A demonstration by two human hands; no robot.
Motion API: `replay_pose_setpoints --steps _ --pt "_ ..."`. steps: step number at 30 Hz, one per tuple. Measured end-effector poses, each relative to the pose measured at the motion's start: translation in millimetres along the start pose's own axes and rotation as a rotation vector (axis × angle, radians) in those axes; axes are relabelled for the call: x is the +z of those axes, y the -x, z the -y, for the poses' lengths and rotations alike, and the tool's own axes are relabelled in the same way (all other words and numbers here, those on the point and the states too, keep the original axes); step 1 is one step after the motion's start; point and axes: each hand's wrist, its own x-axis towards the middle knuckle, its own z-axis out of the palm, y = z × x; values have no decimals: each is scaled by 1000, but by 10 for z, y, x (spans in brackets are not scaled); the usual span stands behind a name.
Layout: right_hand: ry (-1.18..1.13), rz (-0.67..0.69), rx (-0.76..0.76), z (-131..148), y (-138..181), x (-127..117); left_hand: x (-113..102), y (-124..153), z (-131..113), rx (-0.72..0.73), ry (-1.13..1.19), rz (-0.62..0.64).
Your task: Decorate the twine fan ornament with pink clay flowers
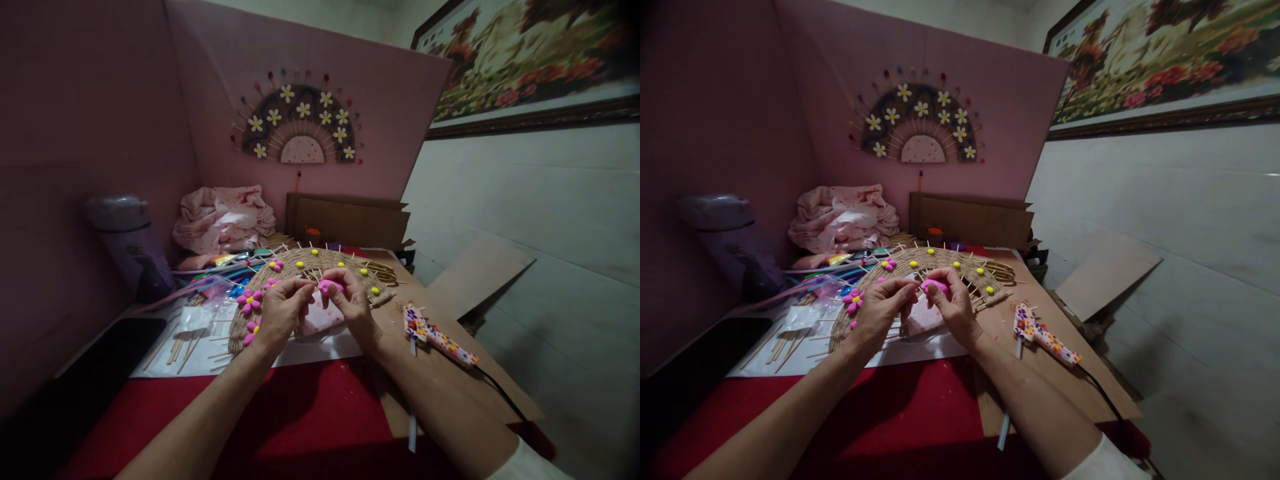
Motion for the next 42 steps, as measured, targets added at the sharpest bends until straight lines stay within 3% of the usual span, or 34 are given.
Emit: replay_pose_setpoints --steps 5,18,25,28,31,35,42 --pt "28 28 -23 -35 -3 2 19 17 -39 72 -3 47" --pt "3 47 -6 -62 -2 4 -6 37 52 188 -283 72" --pt "-66 -70 -26 -74 -35 -17 -35 -50 23 0 155 -54" --pt "-39 -88 -22 -78 -43 -21 -41 -60 4 -57 298 -11" --pt "14 -83 -7 -70 -35 -15 -13 -31 -18 -104 345 40" --pt "63 -108 -17 -51 -27 -13 13 -3 -41 -157 347 1" --pt "51 -95 -7 -67 -25 -20 -16 -31 -20 -133 309 8"
